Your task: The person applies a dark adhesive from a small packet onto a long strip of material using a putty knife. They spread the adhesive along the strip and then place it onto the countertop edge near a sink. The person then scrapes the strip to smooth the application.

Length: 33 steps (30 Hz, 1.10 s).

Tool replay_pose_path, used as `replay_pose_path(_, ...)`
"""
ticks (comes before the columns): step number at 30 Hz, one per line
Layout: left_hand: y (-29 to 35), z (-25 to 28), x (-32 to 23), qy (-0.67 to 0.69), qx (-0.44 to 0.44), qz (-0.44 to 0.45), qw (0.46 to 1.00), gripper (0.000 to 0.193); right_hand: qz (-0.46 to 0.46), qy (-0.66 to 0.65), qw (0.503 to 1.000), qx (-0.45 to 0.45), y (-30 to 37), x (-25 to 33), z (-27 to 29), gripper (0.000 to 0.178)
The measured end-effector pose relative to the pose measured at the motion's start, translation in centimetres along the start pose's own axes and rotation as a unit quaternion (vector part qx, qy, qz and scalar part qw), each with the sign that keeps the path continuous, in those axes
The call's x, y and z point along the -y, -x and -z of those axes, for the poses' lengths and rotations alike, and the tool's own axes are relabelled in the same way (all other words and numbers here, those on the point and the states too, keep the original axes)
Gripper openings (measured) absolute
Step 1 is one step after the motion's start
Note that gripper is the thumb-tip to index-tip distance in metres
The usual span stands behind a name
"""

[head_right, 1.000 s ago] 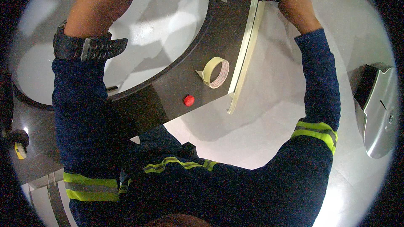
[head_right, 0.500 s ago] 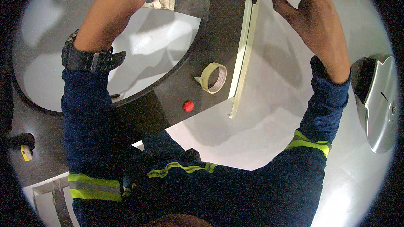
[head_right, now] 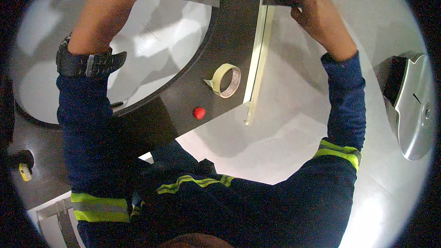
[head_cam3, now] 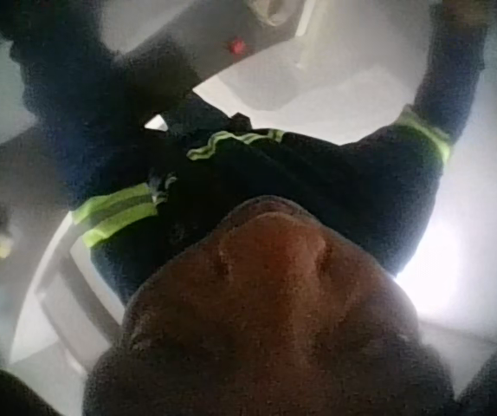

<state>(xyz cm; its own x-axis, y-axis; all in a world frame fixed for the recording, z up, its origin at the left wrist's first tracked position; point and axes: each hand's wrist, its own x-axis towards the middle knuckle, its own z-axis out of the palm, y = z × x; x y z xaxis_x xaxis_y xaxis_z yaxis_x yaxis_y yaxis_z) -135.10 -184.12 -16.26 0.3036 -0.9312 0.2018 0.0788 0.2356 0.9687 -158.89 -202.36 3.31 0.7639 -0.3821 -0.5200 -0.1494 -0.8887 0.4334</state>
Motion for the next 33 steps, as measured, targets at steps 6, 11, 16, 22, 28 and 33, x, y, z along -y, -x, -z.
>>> replay_pose_path(6,-1.2,-0.3,3.0,-0.143,0.039,-0.152,0.977,0.023,-0.064,0.039,0.995,0.072,1.6,-2.6,-7.3,0.042)
replay_pose_path(11,-1.3,0.0,3.1,-0.193,0.028,-0.187,0.963,0.021,-0.062,0.069,0.993,0.08,0.8,-3.9,-9.2,0.036)
replay_pose_path(16,-1.2,0.0,3.3,-0.217,0.003,-0.274,0.937,0.017,-0.055,0.061,0.994,0.072,0.5,-4.0,-9.7,0.034)
replay_pose_path(22,-2.4,-1.1,4.5,-0.237,0.004,-0.279,0.931,0.018,-0.057,0.086,0.991,0.091,1.4,-4.0,-10.2,0.033)
replay_pose_path(28,-2.9,0.3,3.9,-0.278,0.063,-0.154,0.946,0.019,-0.068,0.106,0.985,0.113,-0.6,-3.6,-10.6,0.028)
replay_pose_path(33,-2.7,0.5,4.7,-0.286,0.016,-0.261,0.922,0.019,-0.036,0.127,0.985,0.11,-0.3,-3.9,-10.6,0.026)
